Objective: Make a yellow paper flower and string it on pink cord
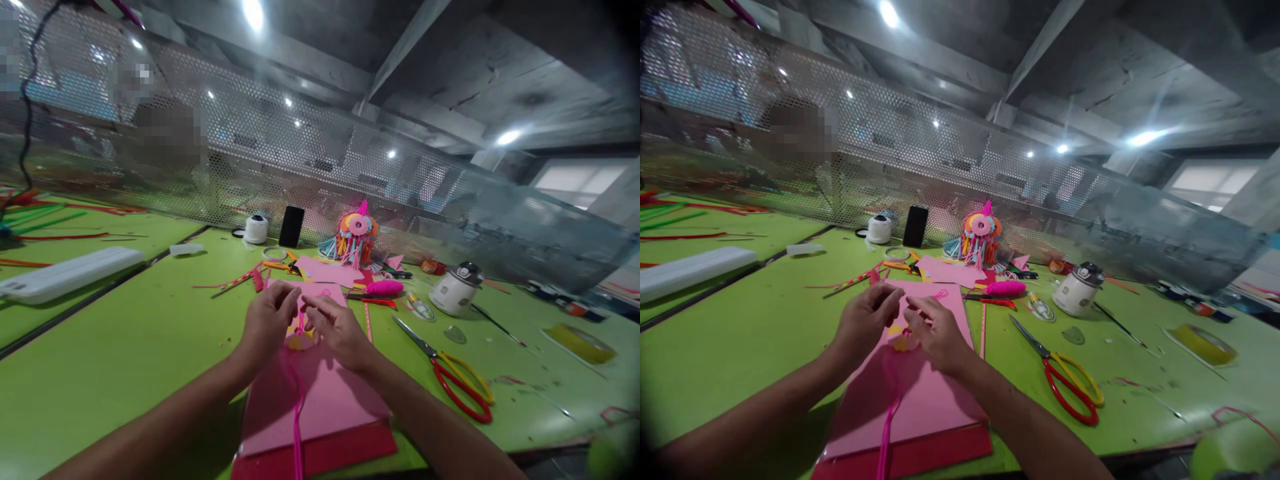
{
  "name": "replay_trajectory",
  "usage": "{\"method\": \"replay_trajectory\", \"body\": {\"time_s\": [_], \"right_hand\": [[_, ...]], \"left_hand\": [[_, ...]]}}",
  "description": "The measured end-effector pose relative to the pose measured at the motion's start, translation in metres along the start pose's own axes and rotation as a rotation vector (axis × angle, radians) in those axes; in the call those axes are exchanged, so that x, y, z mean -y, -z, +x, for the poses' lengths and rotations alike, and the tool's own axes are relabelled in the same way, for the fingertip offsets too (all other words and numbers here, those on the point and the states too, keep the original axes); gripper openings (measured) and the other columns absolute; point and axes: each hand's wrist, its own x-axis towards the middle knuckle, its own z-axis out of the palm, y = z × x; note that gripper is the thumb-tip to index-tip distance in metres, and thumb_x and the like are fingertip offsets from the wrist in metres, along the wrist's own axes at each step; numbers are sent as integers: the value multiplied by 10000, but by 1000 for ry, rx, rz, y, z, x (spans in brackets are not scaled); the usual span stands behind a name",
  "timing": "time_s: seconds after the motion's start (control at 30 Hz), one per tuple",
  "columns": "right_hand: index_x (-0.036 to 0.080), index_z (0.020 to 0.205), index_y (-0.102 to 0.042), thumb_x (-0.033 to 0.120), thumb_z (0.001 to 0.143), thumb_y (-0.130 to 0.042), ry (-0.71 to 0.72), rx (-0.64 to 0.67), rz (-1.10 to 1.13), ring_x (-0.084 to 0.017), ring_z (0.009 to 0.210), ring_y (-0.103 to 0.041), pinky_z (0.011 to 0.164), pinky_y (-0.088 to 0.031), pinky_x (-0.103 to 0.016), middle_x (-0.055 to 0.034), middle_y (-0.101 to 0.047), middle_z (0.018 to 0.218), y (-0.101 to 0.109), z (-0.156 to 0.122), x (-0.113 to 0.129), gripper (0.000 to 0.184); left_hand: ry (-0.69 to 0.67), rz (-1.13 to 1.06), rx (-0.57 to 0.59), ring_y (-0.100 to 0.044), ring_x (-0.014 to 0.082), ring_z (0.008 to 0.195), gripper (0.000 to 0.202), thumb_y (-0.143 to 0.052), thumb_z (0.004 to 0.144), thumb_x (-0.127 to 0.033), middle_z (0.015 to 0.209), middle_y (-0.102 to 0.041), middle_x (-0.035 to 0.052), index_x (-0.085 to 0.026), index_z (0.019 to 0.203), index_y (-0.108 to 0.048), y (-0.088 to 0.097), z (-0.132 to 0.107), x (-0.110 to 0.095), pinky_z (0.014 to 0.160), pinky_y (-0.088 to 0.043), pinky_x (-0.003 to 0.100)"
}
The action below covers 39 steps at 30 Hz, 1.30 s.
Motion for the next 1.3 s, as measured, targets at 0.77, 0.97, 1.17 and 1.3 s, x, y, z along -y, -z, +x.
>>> {"method": "replay_trajectory", "body": {"time_s": [0.77,0.97,1.17,1.3], "right_hand": [[132,759,-630,329,822,-604,-3,-290,540,-39,393,-421,363,-251,-173,-18,-630,648,13,-4,12,208],[139,797,-654,337,824,-608,-34,-264,526,-24,370,-335,377,-212,-175,46,-517,511,15,-7,14,205],[140,798,-671,361,838,-580,-51,-121,308,-35,391,-341,392,-231,-182,44,-492,500,17,-11,17,243],[144,800,-679,371,834,-574,-101,-30,180,-49,415,-357,405,-258,-186,36,-505,511,13,-14,17,253]], "left_hand": [[-246,213,415,-447,90,459,183,-464,860,-252,526,-561,-19,-181,748,-591,-14,-30,1,484,-315,189],[-154,168,517,-476,111,503,194,-508,837,-316,580,-590,7,-172,754,-610,-10,-30,-8,507,-347,215],[63,-160,425,-560,180,766,274,-588,786,-382,854,-646,82,-146,903,-665,6,-14,-23,671,-427,270],[148,-329,346,-527,154,710,235,-643,750,-342,791,-635,57,-143,867,-685,9,-7,-27,629,-407,255]]}}
